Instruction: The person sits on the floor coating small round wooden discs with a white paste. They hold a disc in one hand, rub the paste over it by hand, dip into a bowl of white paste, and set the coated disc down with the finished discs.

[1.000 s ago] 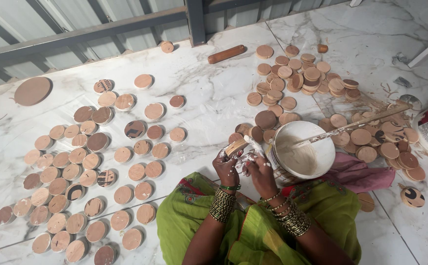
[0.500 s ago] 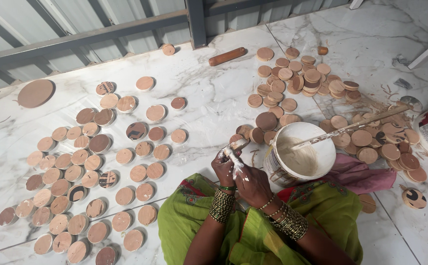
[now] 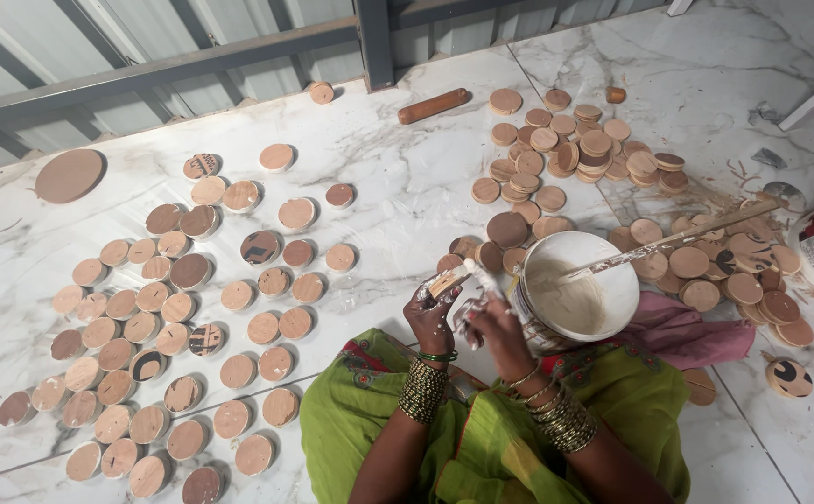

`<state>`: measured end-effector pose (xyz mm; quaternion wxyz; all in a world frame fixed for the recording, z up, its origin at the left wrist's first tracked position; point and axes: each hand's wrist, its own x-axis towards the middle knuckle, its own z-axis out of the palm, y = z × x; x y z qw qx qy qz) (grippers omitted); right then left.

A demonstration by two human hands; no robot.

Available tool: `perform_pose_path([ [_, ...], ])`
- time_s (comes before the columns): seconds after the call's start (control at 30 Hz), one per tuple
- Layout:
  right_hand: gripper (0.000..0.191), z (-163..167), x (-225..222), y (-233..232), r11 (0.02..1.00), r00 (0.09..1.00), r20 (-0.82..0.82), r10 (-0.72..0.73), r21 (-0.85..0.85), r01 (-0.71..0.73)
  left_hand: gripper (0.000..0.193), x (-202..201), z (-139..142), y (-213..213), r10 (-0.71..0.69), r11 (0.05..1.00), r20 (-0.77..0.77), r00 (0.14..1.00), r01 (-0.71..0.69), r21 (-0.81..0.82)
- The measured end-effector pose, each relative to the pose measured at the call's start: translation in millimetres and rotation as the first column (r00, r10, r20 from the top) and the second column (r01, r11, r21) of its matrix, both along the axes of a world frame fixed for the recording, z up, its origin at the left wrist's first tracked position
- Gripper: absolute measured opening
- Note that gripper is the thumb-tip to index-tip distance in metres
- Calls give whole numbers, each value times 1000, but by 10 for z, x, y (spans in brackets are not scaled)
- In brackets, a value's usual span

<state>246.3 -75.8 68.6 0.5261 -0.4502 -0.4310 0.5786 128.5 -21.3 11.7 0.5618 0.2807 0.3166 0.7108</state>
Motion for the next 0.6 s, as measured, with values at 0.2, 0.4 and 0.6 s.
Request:
perform_pose_path([
  [0.2,22,-73,-119,-135,931,807,584,-90,337,-140,41,-71,-155,54,-7,993,-197,980,-15,-114],
  [0.4,31,-33,148,45,999,998,40,-40,-19,41,30,-23,140,-62,24,999,-195,980,-18,30],
  [0.6,36,-24,23,20,992,936,343,-83,121,44,31,-18,248,-66,42,997,-267,963,-25,67],
])
